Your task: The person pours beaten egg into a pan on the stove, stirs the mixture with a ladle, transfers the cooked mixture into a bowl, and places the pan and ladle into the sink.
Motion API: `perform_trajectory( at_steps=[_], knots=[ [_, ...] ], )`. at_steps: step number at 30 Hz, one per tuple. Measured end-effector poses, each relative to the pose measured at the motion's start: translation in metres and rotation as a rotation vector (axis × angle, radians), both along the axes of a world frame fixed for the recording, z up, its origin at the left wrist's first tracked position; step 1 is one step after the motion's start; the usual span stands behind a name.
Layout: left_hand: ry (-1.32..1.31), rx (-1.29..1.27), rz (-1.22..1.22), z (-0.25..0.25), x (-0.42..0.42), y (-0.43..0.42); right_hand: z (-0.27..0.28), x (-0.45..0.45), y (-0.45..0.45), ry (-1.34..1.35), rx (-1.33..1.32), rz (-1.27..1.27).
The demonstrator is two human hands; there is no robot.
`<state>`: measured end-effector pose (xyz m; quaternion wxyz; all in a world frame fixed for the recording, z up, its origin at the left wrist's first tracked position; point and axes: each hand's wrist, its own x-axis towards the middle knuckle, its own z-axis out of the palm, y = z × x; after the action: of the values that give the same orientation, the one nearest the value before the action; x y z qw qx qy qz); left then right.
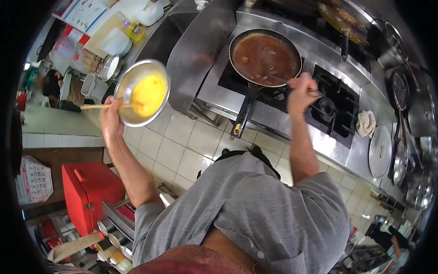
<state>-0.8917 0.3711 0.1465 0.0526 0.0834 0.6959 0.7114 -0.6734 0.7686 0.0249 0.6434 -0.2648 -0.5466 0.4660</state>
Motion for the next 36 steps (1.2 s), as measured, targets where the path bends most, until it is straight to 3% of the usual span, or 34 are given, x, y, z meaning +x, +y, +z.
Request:
perform_trajectory(
  at_steps=[2, 4, 5, 7, 8, 11, 14, 16, 17, 20, 23, 25, 26, 28, 30, 31, 32, 34, 36],
  knots=[
    [0.003, -0.028, -0.048, 0.000, -0.022, 0.015, 0.026, 0.026, 0.032, 0.004, -0.068, -0.014],
    [0.000, -0.041, -0.093, -0.001, -0.038, 0.035, 0.020, 0.009, 0.063, 0.121, -0.176, -0.227],
    [0.012, -0.040, -0.127, 0.000, -0.044, 0.047, 0.003, -0.014, 0.059, 0.040, -0.176, -0.347],
    [0.028, -0.032, -0.193, 0.006, -0.047, 0.070, -0.028, -0.038, 0.011, -0.133, 0.006, -0.167],
    [0.035, -0.029, -0.200, 0.007, -0.047, 0.079, -0.015, -0.035, -0.022, -0.094, -0.041, -0.073],
    [-0.005, -0.041, -0.228, 0.007, -0.046, 0.097, 0.017, 0.016, 0.012, -0.047, -0.033, -0.026],
    [-0.030, 0.004, -0.254, 0.012, -0.033, 0.120, 0.026, 0.011, 0.061, 0.095, -0.217, -0.225],
    [-0.014, -0.020, -0.290, 0.010, -0.031, 0.133, -0.022, -0.026, 0.045, -0.080, -0.098, -0.224],
    [-0.008, -0.032, -0.299, 0.008, -0.030, 0.141, -0.026, -0.030, 0.016, -0.008, -0.117, -0.028],
    [-0.005, -0.050, -0.307, 0.005, -0.031, 0.154, 0.004, 0.012, 0.020, 0.017, -0.064, 0.037],
    [-0.002, -0.116, -0.305, 0.003, -0.028, 0.166, 0.018, 0.019, 0.070, 0.020, -0.088, -0.141],
    [0.004, -0.106, -0.302, 0.003, -0.020, 0.180, -0.022, -0.017, 0.074, -0.164, 0.081, -0.339],
    [0.020, -0.101, -0.300, 0.005, -0.017, 0.187, -0.038, -0.027, 0.050, -0.058, 0.107, -0.086],
    [0.010, -0.124, -0.299, 0.003, -0.018, 0.195, 0.003, -0.017, -0.020, -0.004, -0.153, 0.067],
    [0.000, -0.128, -0.287, -0.001, -0.019, 0.199, -0.001, 0.011, 0.026, 0.029, 0.002, 0.069],
    [-0.005, -0.135, -0.281, -0.004, -0.019, 0.200, 0.012, 0.025, 0.047, -0.028, -0.059, 0.036],
    [-0.004, -0.120, -0.272, -0.007, -0.020, 0.204, 0.021, 0.027, 0.066, 0.080, -0.117, 0.043],
    [-0.014, -0.098, -0.271, -0.015, -0.018, 0.210, 0.002, -0.001, 0.083, 0.085, -0.110, -0.226],
    [-0.002, -0.100, -0.283, -0.016, -0.019, 0.218, -0.027, -0.027, 0.036, 0.011, -0.070, -0.051]
  ],
)
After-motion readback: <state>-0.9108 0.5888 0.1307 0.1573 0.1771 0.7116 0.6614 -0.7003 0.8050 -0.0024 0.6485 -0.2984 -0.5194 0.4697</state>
